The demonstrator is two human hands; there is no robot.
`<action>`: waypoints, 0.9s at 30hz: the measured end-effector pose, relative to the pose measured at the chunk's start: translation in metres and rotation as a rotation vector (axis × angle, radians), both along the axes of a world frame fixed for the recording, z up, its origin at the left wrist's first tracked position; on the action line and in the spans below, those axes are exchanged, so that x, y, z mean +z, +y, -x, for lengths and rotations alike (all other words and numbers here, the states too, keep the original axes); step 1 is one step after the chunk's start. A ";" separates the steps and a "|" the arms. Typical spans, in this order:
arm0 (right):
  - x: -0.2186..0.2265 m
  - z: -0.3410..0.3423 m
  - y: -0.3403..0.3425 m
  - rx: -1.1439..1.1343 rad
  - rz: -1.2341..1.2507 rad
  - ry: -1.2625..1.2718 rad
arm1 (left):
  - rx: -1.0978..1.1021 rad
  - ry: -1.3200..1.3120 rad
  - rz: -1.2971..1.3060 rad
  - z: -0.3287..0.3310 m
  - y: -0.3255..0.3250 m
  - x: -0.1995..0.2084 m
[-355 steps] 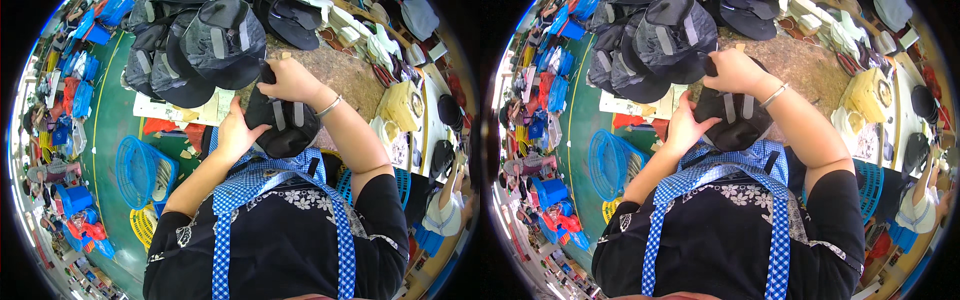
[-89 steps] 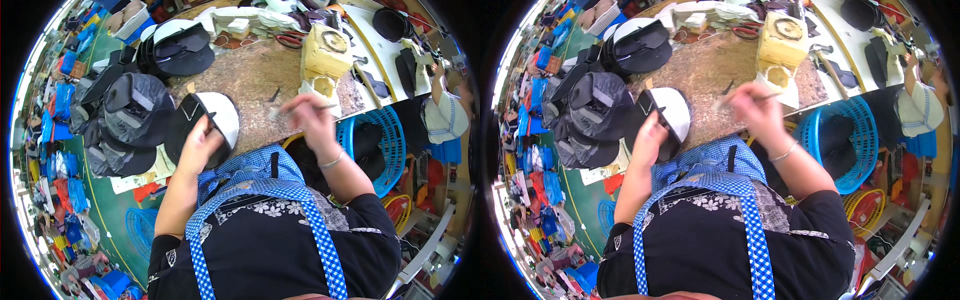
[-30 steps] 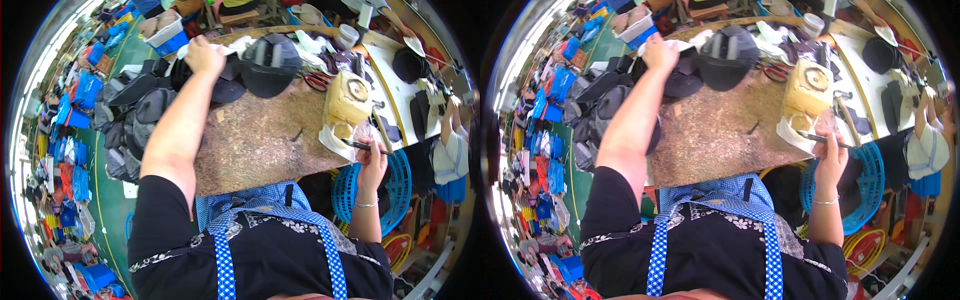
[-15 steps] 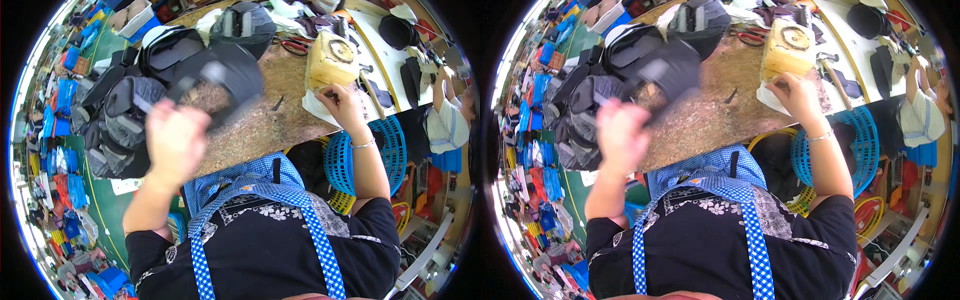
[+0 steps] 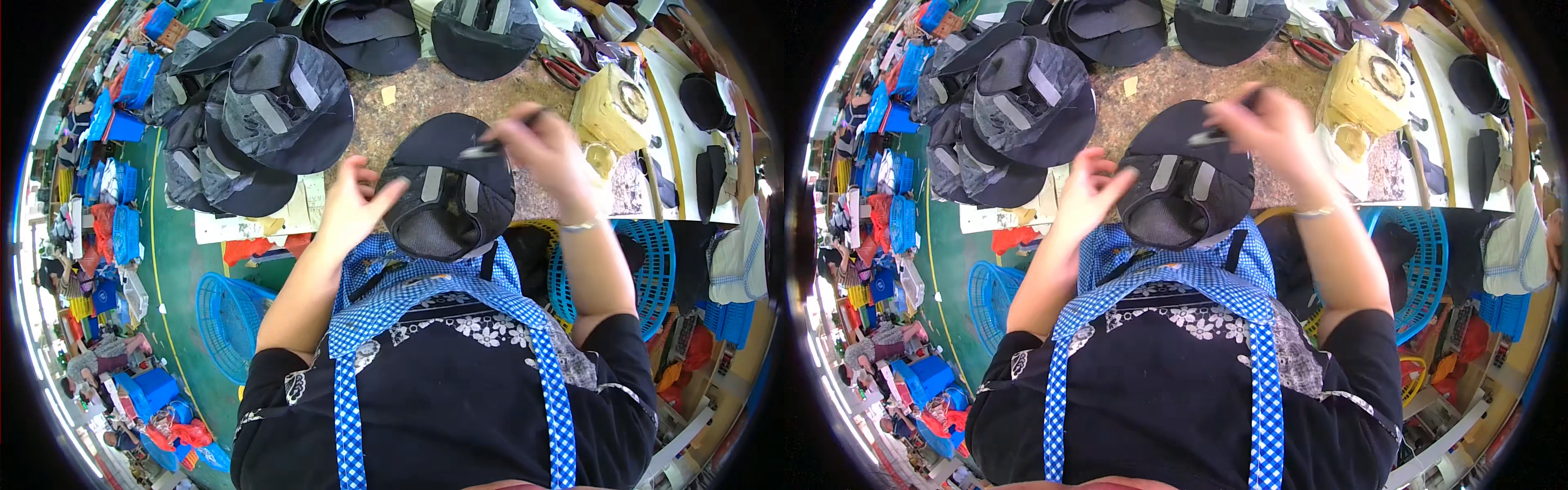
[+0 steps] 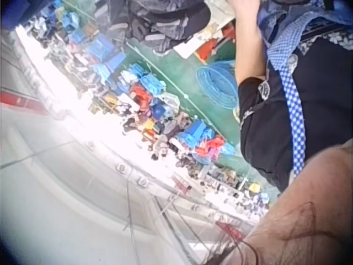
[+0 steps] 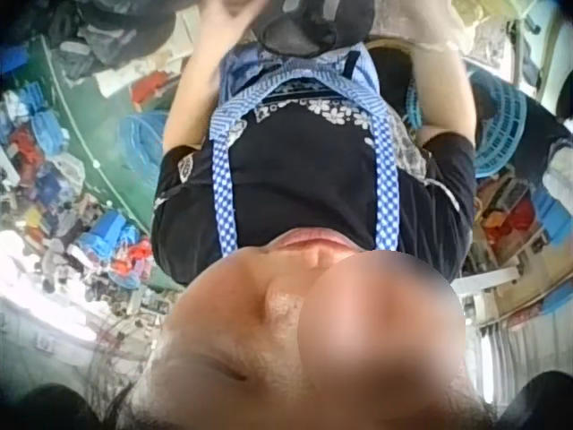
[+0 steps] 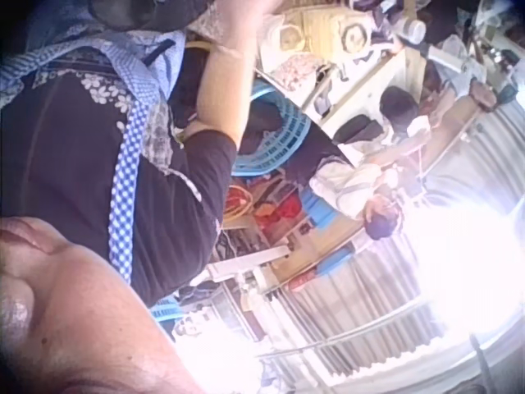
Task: The person applies adhesive onto cap components using a brush and presses the pieces together by hand before stacking them on the table.
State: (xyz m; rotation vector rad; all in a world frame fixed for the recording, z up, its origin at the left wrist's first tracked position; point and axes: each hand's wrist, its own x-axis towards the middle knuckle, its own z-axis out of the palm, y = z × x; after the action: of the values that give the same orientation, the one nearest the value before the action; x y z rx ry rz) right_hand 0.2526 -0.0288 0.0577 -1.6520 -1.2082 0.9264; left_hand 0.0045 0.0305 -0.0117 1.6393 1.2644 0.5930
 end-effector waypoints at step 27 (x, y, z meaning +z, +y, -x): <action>-0.047 0.020 -0.033 0.053 -0.146 -0.260 | -0.230 0.527 -0.281 -0.023 -0.001 0.004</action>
State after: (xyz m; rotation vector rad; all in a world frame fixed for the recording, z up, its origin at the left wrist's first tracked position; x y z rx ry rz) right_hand 0.2328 -0.0614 0.0108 -1.6653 -1.4650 0.6518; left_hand 0.0276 0.0299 -0.0080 2.2395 1.3720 0.2022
